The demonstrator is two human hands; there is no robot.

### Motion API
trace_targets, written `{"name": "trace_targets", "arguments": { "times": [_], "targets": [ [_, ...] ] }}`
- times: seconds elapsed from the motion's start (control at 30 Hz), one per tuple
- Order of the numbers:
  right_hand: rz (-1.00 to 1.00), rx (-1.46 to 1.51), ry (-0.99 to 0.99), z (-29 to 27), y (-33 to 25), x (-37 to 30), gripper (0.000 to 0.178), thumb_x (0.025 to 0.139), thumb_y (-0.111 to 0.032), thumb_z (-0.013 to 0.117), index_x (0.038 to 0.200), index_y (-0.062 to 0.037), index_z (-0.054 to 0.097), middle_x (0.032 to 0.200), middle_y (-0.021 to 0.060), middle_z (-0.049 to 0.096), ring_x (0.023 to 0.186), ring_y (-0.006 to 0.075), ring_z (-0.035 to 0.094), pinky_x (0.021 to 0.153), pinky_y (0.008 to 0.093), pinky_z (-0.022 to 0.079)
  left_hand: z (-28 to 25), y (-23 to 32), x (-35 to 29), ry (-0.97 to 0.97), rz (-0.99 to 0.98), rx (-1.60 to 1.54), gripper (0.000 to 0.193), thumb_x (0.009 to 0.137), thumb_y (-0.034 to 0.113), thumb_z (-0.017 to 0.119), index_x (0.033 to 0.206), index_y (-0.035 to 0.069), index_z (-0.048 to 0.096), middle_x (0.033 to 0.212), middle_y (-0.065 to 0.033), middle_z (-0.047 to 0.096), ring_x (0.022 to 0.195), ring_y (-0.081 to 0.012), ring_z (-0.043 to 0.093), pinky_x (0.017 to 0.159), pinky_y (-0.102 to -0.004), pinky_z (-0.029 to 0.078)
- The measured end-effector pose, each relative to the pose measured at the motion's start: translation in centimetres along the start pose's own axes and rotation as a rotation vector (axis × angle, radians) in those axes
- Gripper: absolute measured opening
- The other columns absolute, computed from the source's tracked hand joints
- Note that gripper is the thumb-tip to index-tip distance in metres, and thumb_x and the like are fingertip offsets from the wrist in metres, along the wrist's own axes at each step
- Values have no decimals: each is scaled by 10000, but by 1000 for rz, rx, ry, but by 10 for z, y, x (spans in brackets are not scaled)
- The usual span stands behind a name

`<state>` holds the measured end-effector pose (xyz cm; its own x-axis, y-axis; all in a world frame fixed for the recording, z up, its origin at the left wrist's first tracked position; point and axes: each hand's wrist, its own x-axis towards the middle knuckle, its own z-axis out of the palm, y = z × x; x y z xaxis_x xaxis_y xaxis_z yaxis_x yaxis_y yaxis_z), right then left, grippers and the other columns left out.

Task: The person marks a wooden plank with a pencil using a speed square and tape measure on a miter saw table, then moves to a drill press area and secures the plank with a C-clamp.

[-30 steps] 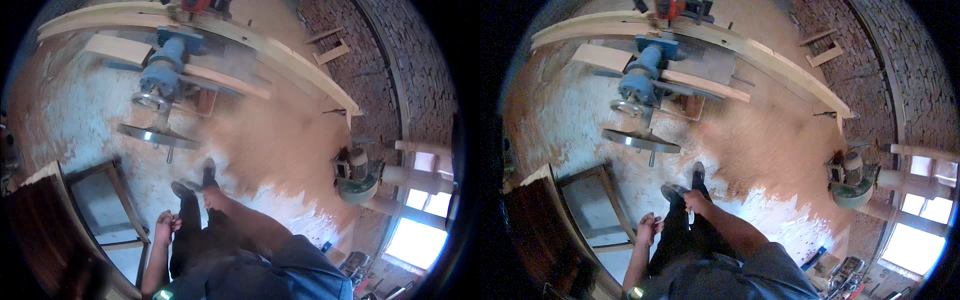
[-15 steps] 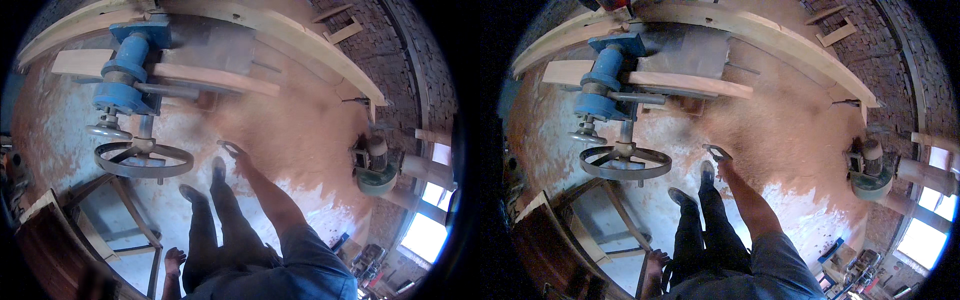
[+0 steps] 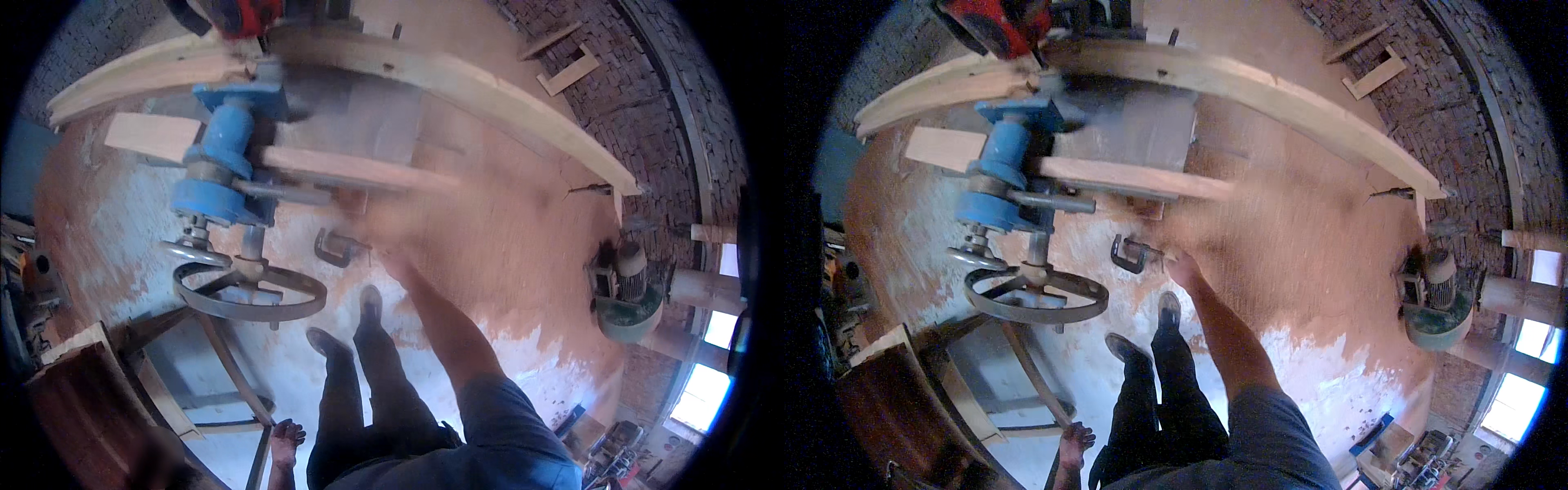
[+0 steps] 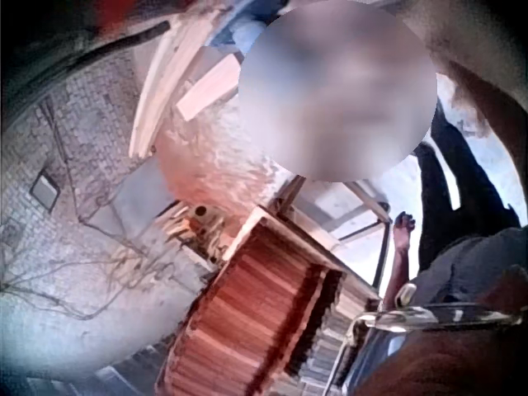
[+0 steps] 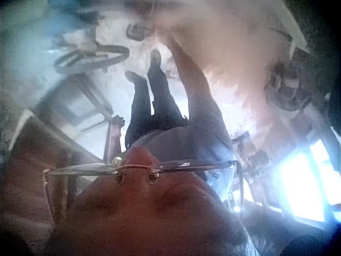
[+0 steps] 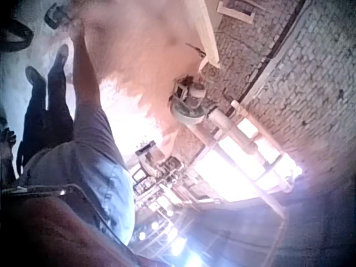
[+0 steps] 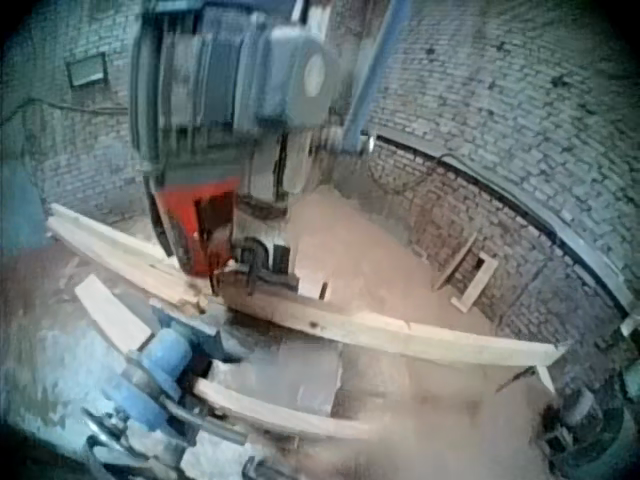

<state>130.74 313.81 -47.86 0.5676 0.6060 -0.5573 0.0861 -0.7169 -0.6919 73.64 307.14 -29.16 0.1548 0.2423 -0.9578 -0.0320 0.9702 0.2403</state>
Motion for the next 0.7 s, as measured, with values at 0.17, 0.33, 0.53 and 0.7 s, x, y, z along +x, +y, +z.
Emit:
{"name": "trace_targets", "arguments": {
  "times": [0.17, 0.33, 0.53, 0.7],
  "targets": [
    [-107, -110, 198, -50, 98, -16, 234, 864, -229, 650, 845, 1, 613, 793, 176, 632, 729, 249, 602, 684, 423, 506, 62, 50, -14, 66, 150, 402, 319, 954, 154, 635, 1215, 4, 528, 941, -128, 666, 757, -200, 656, 645, -303, 532],
    [174, 308, -18, -107, 133, -97, 273, 935, -296, 644, 1118, -94, 619, 918, 40, 619, 739, 185, 607, 629, 391, 540, 105, 88, -28, -15, 263, 422, 334, 958, 175, 634, 1227, 9, 528, 965, -115, 662, 807, -194, 657, 675, -296, 523],
    [536, 712, 13, -156, 88, -172, 370, 920, -354, 661, 1178, -96, 599, 1032, 68, 625, 782, 241, 640, 651, 407, 562, 175, 127, -51, 81, 401, 655, 282, 1004, 196, 576, 1220, 17, 543, 999, -101, 679, 848, -191, 670, 751, -323, 532],
    [-489, 389, -91, -182, 204, -144, 396, 922, -384, 660, 1204, -110, 603, 979, 107, 644, 717, 301, 643, 587, 449, 545, 209, 145, -53, -85, 453, 695, 399, 1005, 236, 579, 1335, 22, 510, 1096, -131, 678, 933, -231, 681, 819, -350, 549]
  ]
}}
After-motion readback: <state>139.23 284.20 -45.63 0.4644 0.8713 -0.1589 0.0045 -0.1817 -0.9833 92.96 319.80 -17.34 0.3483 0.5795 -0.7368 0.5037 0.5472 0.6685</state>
